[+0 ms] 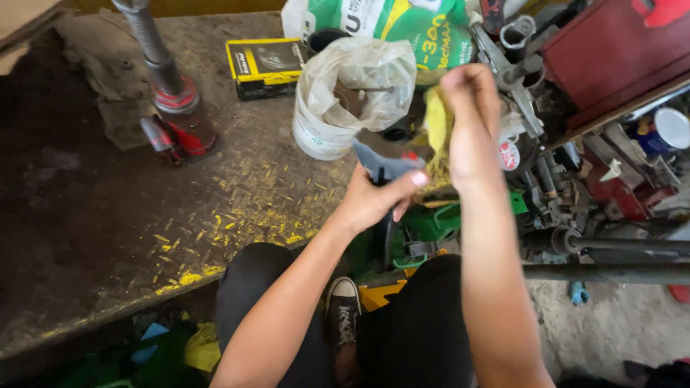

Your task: The person wipes a red and black impact wrench with a yellow cloth, then cleans a long metal rod and a black metal bar with the same cloth. The person works at a cluttered workbench, handling each tool individually and wiping them down.

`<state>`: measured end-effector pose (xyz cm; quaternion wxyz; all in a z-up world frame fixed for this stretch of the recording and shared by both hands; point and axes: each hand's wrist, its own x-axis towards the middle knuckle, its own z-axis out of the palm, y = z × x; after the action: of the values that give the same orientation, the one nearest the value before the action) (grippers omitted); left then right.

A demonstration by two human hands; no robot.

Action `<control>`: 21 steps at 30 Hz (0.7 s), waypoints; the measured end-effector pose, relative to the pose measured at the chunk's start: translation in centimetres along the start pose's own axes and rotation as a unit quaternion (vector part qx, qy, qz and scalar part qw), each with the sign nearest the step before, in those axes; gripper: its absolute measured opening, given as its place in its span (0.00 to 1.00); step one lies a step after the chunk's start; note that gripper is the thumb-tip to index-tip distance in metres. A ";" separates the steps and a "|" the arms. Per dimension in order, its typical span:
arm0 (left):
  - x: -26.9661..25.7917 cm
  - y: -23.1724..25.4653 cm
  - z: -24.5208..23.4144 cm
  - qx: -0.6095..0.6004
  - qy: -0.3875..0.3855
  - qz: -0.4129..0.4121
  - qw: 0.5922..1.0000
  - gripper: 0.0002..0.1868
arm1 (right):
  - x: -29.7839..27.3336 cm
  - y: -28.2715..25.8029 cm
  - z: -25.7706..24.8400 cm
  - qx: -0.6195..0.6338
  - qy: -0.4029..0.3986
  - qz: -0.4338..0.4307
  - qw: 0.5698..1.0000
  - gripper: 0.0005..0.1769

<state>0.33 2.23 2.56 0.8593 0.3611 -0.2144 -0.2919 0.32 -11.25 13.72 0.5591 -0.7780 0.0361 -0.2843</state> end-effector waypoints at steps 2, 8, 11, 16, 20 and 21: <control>-0.5 2.5 1.0 0.045 -0.005 0.072 0.996 0.22 | -0.7 -3.8 0.7 0.010 -0.072 0.010 0.997 0.06; 0.0 1.3 0.7 0.236 0.042 0.289 0.927 0.14 | -5.9 -9.8 3.1 -0.296 -0.214 -0.041 0.930 0.10; -0.2 1.7 1.0 0.298 0.104 0.319 0.894 0.08 | -7.6 -7.1 3.7 -0.397 -0.144 -0.114 0.899 0.10; 0.0 -1.1 -1.0 0.368 0.152 0.328 0.857 0.07 | -10.9 -2.2 6.1 -0.369 0.012 -0.214 0.905 0.09; 0.9 -3.3 -2.3 0.403 0.157 0.341 0.835 0.07 | -12.8 -2.9 7.2 -0.314 0.069 -0.243 0.915 0.12; 1.5 -4.4 -2.8 0.410 0.171 0.326 0.835 0.07 | -13.3 -3.0 7.3 -0.292 0.072 -0.236 0.924 0.13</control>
<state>1.54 0.08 -2.31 0.7012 0.6334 -0.2692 0.1861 -7.99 1.06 9.49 0.2198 -0.8699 -0.0271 -0.4407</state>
